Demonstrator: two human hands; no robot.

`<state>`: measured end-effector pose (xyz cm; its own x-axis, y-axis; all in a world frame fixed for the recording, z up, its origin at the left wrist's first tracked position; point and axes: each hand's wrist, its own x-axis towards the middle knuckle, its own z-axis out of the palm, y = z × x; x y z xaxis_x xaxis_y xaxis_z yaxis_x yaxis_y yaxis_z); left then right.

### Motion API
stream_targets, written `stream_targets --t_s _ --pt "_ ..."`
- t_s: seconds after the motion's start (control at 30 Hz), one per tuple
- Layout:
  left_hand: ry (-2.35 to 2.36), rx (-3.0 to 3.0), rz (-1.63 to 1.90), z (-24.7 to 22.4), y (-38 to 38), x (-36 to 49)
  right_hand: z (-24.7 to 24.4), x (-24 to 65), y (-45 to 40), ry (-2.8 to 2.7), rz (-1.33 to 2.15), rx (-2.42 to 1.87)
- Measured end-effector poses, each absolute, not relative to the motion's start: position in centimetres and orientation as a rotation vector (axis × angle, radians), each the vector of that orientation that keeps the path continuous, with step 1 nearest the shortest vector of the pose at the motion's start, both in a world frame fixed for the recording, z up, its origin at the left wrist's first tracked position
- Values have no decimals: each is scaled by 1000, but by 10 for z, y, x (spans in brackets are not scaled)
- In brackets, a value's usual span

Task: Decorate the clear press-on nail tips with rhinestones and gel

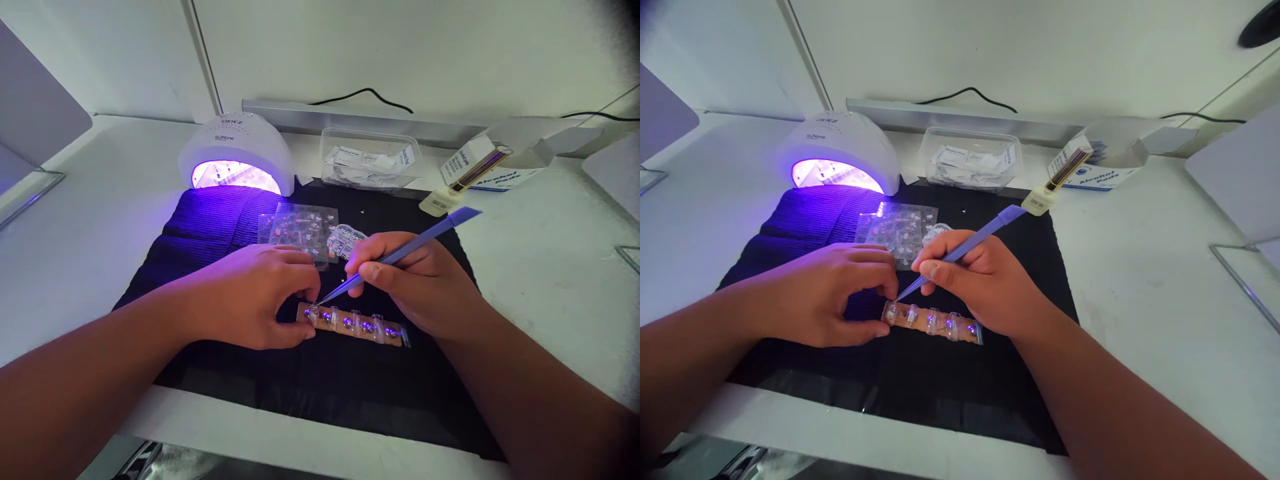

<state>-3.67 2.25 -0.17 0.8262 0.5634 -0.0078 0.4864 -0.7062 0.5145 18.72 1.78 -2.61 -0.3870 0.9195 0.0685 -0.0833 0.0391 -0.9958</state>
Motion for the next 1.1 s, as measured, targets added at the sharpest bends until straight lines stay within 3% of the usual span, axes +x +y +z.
stream_targets --t_s 1.1 --pt "789 2578 137 0 23 -38 -27 188 17 -1427 1462 -871"
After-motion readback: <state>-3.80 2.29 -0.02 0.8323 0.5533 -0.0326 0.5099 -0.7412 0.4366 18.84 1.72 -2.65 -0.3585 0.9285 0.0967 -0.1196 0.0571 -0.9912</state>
